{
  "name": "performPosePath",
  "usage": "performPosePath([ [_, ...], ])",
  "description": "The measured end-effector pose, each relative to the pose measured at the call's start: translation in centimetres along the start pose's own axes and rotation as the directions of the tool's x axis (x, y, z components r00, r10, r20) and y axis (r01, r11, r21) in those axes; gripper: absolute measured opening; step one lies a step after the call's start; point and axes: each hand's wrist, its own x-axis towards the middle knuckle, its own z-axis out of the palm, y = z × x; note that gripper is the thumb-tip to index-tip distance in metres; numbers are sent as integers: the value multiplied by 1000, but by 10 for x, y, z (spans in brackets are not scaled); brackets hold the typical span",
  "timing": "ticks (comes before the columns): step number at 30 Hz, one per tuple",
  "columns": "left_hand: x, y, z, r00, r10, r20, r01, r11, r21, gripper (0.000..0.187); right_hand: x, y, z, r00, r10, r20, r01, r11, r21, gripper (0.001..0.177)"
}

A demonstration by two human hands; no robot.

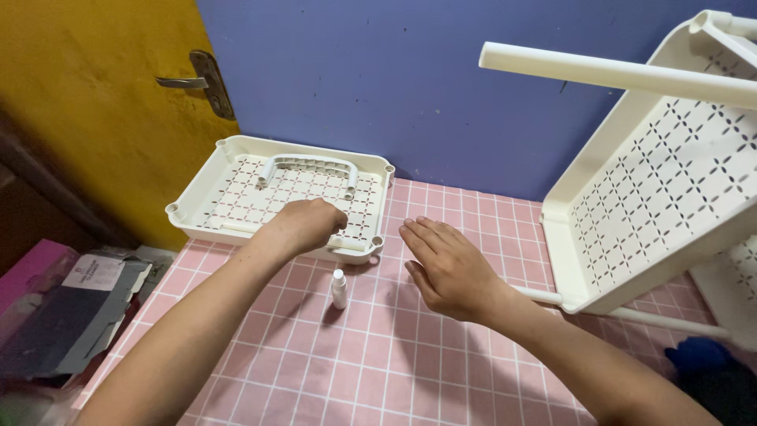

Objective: The person assembles a two-tier plastic rolling cart by inserting white plastic poles into the corners of two perforated trays and connecting them with crossbars. The person attaches wheels to the bottom tray and secures the structure.

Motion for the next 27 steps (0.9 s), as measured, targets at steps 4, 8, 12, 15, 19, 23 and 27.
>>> performPosePath([
  [4, 26, -14, 21, 996, 38, 75, -43, 997, 58, 33, 9, 10, 21, 999, 26, 43, -27, 999, 35, 48],
  [8, 35, -22, 32, 993, 48, 105, -53, 998, 45, 21, 13, 19, 36, 994, 44, 103, -50, 997, 51, 48],
  [12, 36, -20, 33, 987, 31, 158, -40, 998, 51, 19, 17, 27, 49, 989, 46, 141, -53, 998, 41, 49],
  [15, 33, -17, 35, 985, 40, 167, -50, 997, 56, 14, 20, 30, 55, 984, 64, 168, -76, 995, 65, 48],
  [19, 31, -18, 32, 988, 107, 111, -117, 989, 91, 12, 22, 30, 55, 987, 64, 148, -78, 993, 90, 47],
  [23, 25, -19, 21, 989, 145, -12, -143, 985, 92, 22, 18, 27, 45, 994, 52, 100, -60, 995, 82, 48],
  [27, 17, -7, -5, 964, 223, -145, -189, 959, 213, 28, 7, 23, 25, 997, 54, 57, -59, 995, 79, 48],
])
